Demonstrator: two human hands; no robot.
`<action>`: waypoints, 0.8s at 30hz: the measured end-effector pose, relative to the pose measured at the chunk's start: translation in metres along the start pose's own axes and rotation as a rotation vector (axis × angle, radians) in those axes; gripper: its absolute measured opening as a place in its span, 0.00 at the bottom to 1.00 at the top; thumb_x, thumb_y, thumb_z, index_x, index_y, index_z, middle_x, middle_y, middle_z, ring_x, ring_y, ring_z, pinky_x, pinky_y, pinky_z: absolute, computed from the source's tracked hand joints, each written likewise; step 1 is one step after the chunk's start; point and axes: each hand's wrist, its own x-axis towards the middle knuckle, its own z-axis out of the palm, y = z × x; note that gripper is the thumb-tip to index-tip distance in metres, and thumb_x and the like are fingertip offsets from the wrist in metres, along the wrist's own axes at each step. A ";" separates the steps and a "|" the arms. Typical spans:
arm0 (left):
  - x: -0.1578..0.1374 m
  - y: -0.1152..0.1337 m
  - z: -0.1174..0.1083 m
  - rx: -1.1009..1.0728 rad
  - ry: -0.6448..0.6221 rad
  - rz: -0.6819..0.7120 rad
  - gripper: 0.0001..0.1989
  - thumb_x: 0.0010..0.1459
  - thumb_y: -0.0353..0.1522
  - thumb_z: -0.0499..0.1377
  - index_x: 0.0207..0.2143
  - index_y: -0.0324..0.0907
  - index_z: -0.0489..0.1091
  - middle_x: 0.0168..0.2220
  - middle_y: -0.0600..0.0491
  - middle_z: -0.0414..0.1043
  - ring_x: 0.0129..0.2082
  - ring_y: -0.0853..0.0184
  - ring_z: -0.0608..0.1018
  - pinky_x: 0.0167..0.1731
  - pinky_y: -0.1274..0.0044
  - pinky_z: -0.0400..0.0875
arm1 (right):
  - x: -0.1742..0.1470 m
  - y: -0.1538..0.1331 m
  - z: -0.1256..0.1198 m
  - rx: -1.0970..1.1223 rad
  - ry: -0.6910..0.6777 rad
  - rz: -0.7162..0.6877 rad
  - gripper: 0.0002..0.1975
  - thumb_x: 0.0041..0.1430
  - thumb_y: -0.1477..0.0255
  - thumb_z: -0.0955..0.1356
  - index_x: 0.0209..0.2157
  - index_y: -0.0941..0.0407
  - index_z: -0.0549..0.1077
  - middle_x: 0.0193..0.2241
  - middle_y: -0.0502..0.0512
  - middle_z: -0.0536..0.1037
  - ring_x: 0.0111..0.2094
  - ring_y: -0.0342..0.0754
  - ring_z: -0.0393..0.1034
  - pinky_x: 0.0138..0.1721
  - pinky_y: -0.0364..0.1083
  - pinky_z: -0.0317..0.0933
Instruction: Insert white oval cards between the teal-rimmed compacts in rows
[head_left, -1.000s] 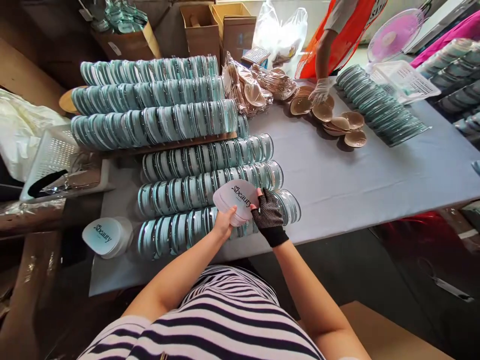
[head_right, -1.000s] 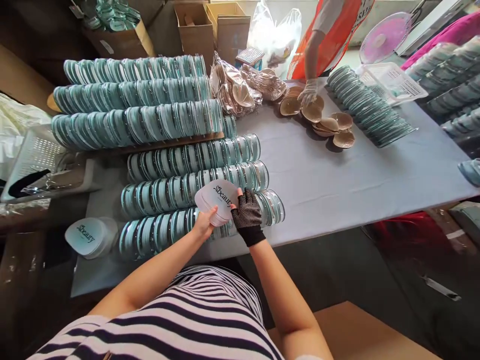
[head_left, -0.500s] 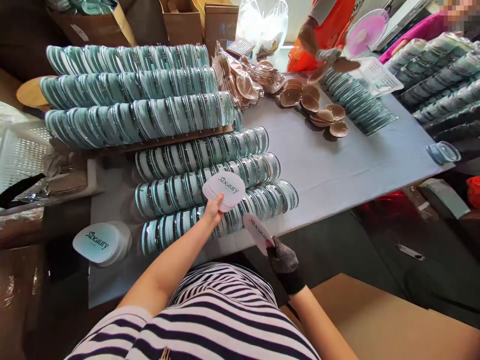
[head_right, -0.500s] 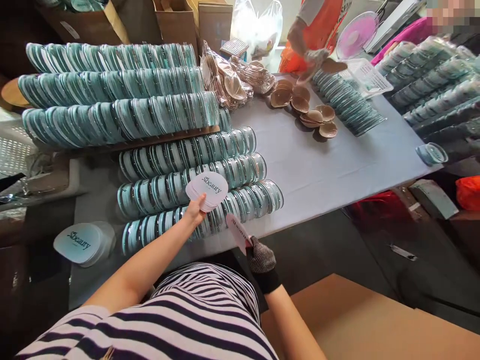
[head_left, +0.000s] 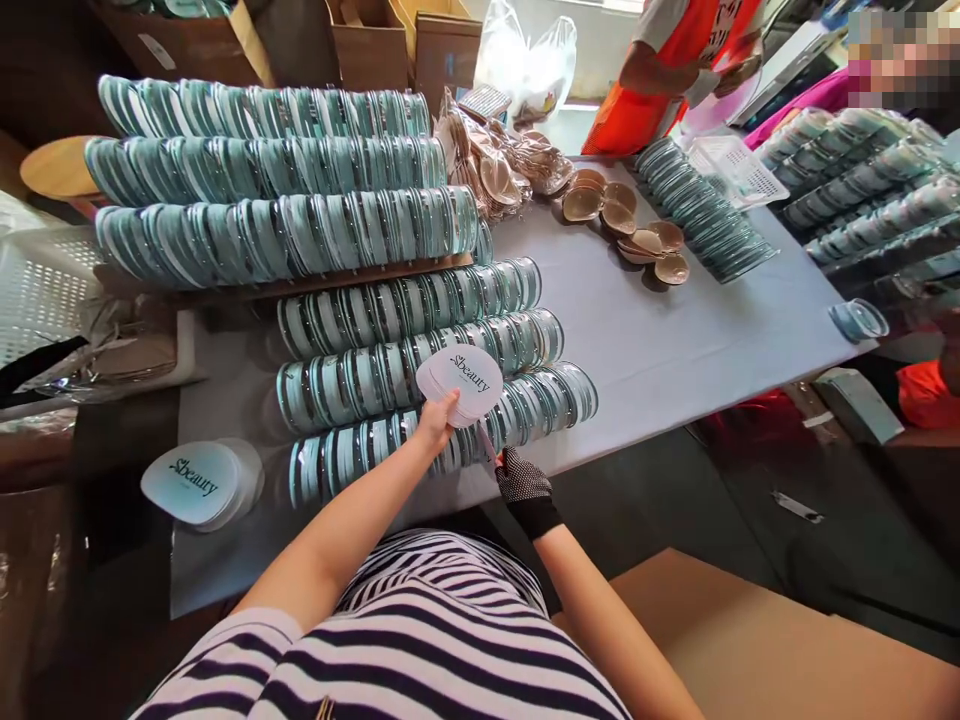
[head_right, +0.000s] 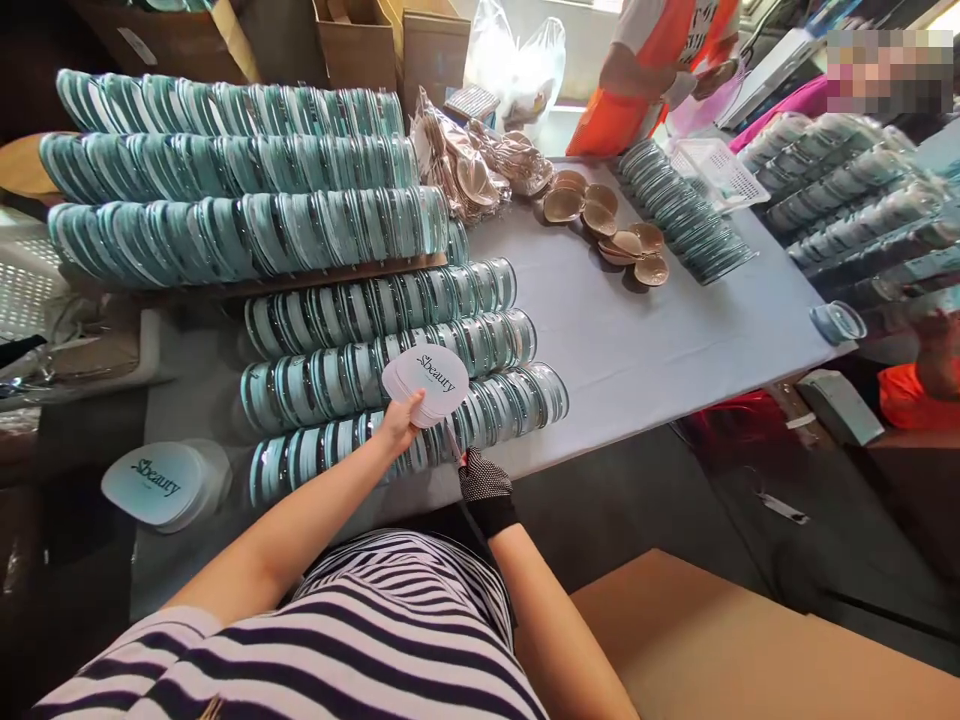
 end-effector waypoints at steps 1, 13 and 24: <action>0.000 0.000 0.000 0.003 0.000 -0.006 0.18 0.51 0.23 0.64 0.47 0.38 0.73 0.46 0.46 0.78 0.47 0.59 0.79 0.55 0.62 0.69 | 0.002 -0.001 0.004 0.004 0.035 -0.028 0.15 0.67 0.68 0.57 0.46 0.56 0.70 0.42 0.59 0.79 0.42 0.51 0.74 0.38 0.44 0.60; -0.003 -0.003 0.001 0.055 0.039 0.031 0.20 0.52 0.24 0.65 0.48 0.38 0.72 0.46 0.46 0.78 0.48 0.59 0.78 0.56 0.63 0.68 | 0.028 0.007 0.029 1.024 -0.417 -0.023 0.14 0.63 0.62 0.60 0.46 0.53 0.66 0.22 0.45 0.69 0.20 0.40 0.63 0.29 0.42 0.63; -0.002 -0.009 0.006 0.064 0.052 0.103 0.16 0.50 0.24 0.65 0.44 0.38 0.74 0.48 0.45 0.77 0.50 0.58 0.77 0.56 0.63 0.68 | 0.030 -0.016 -0.024 0.740 -0.021 -0.012 0.17 0.60 0.57 0.63 0.37 0.57 0.73 0.33 0.59 0.77 0.40 0.52 0.72 0.43 0.50 0.66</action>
